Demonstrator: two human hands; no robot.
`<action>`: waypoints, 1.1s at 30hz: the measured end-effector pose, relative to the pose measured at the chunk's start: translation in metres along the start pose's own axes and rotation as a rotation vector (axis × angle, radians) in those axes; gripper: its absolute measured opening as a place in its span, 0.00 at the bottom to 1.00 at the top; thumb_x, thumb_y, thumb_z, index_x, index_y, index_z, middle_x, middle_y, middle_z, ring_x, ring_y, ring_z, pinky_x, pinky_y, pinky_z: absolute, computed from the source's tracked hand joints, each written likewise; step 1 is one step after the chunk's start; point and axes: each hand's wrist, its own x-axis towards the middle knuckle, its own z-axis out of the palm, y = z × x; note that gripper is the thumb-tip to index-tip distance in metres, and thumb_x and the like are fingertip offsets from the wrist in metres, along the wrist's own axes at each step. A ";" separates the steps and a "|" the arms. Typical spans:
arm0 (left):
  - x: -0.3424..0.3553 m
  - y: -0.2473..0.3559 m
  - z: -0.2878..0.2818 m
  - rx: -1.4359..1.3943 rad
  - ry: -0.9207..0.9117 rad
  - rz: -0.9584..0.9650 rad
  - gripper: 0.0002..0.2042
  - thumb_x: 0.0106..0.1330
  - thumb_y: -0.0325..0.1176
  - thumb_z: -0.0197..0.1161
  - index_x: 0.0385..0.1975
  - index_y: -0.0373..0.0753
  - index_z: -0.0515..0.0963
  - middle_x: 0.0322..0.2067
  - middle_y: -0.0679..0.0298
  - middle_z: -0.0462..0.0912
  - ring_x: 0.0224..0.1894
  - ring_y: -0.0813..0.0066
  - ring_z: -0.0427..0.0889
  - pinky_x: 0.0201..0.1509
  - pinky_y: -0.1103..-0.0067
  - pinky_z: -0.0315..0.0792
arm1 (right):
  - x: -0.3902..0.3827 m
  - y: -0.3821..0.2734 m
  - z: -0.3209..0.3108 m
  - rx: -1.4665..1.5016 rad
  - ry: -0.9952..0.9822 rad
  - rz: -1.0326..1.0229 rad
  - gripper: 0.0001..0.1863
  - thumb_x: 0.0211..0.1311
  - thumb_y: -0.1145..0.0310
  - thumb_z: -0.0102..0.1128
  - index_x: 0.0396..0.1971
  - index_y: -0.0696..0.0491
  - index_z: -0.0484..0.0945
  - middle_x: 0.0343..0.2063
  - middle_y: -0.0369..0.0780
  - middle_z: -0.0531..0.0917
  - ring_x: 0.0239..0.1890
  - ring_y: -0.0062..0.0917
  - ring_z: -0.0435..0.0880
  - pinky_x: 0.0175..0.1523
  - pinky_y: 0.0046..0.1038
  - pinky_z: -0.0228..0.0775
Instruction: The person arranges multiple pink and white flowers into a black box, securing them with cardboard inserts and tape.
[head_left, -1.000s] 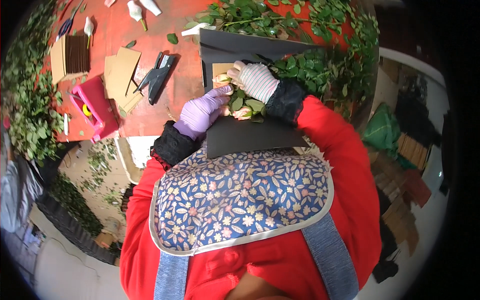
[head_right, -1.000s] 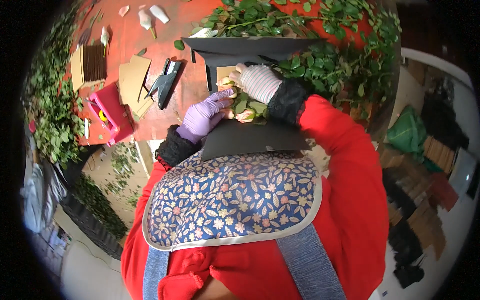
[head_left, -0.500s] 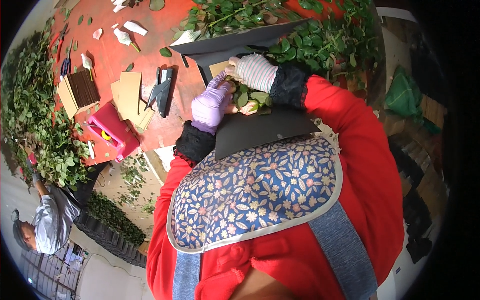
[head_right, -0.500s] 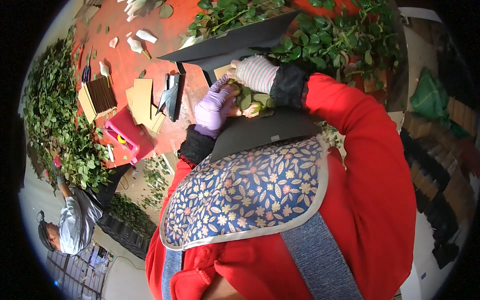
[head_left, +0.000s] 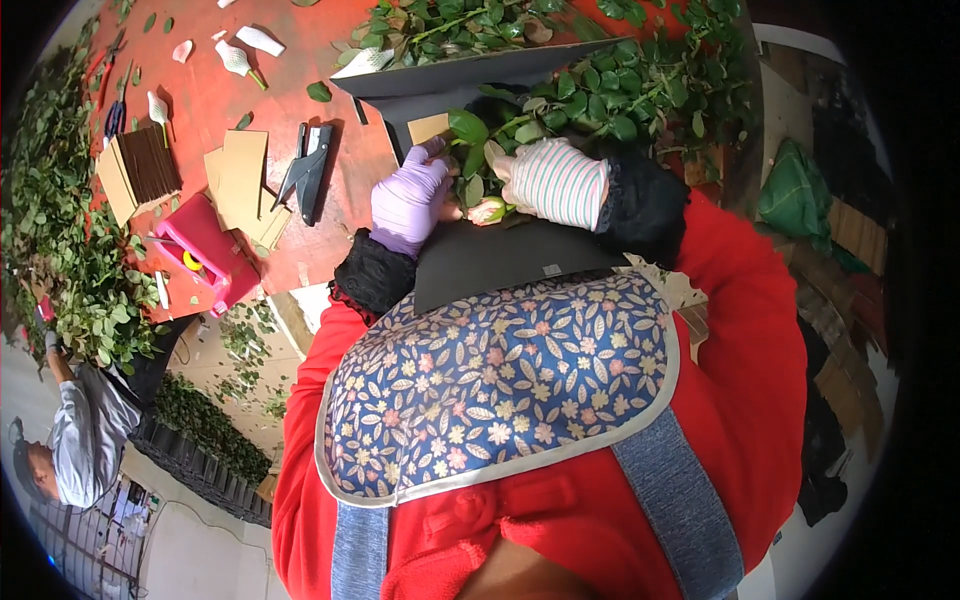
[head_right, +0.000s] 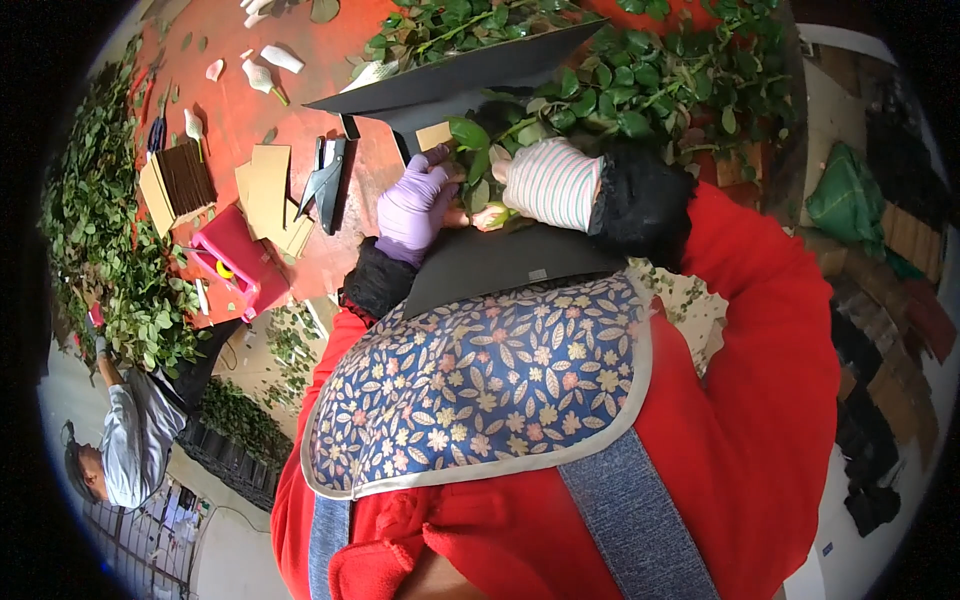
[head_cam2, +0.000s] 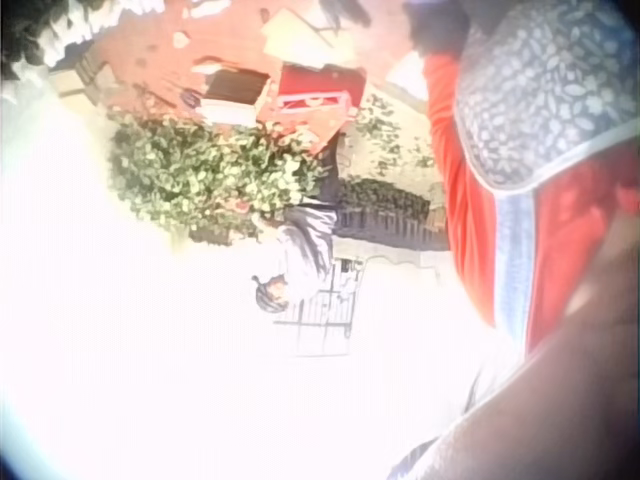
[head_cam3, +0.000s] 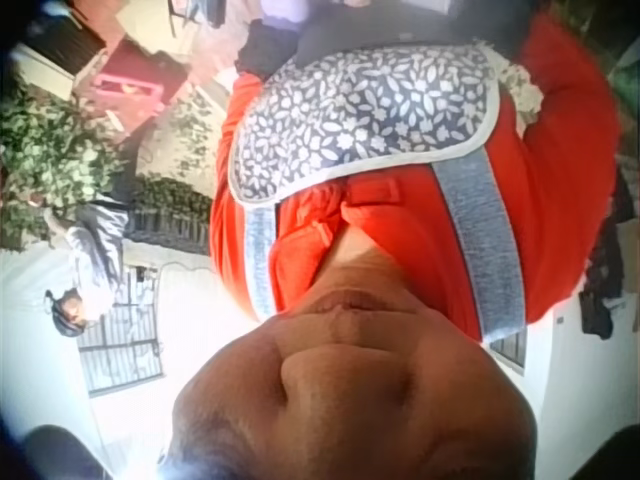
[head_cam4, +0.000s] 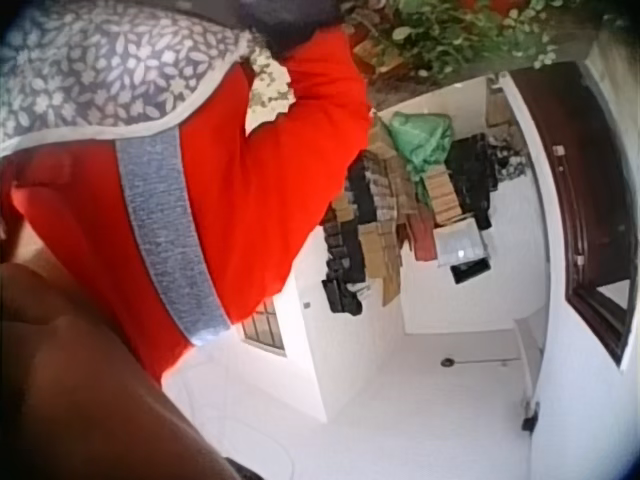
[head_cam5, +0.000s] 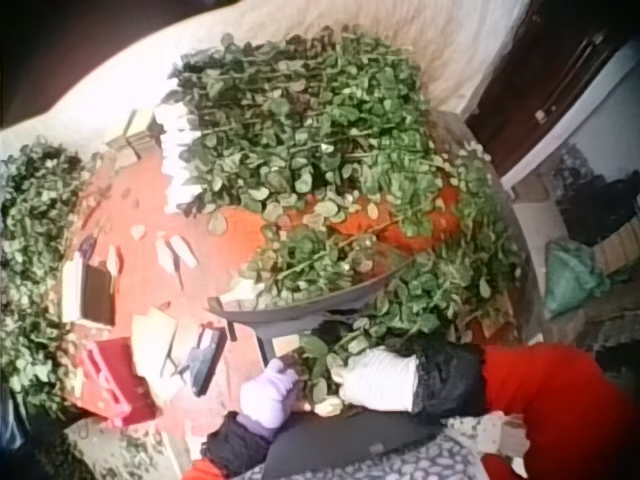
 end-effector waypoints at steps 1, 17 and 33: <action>-0.001 -0.002 0.001 0.003 -0.001 -0.001 0.16 0.54 0.22 0.64 0.43 0.44 0.79 0.52 0.59 0.77 0.44 0.61 0.82 0.42 0.77 0.78 | -0.001 0.002 0.000 0.001 0.002 -0.002 0.16 0.60 0.63 0.57 0.44 0.56 0.76 0.32 0.41 0.83 0.33 0.39 0.84 0.36 0.39 0.77; -0.005 -0.005 0.008 -0.192 0.222 0.056 0.13 0.54 0.18 0.62 0.39 0.37 0.78 0.42 0.58 0.78 0.38 0.62 0.82 0.38 0.77 0.77 | 0.057 0.032 -0.004 0.060 0.557 0.112 0.10 0.62 0.61 0.53 0.39 0.49 0.73 0.34 0.42 0.76 0.33 0.38 0.81 0.33 0.39 0.74; -0.007 -0.004 0.008 -0.138 0.210 0.038 0.13 0.56 0.23 0.64 0.42 0.38 0.78 0.45 0.57 0.78 0.41 0.58 0.82 0.40 0.74 0.77 | 0.092 0.050 0.034 0.391 0.806 -0.047 0.15 0.71 0.56 0.48 0.32 0.52 0.72 0.15 0.33 0.73 0.16 0.20 0.72 0.21 0.24 0.64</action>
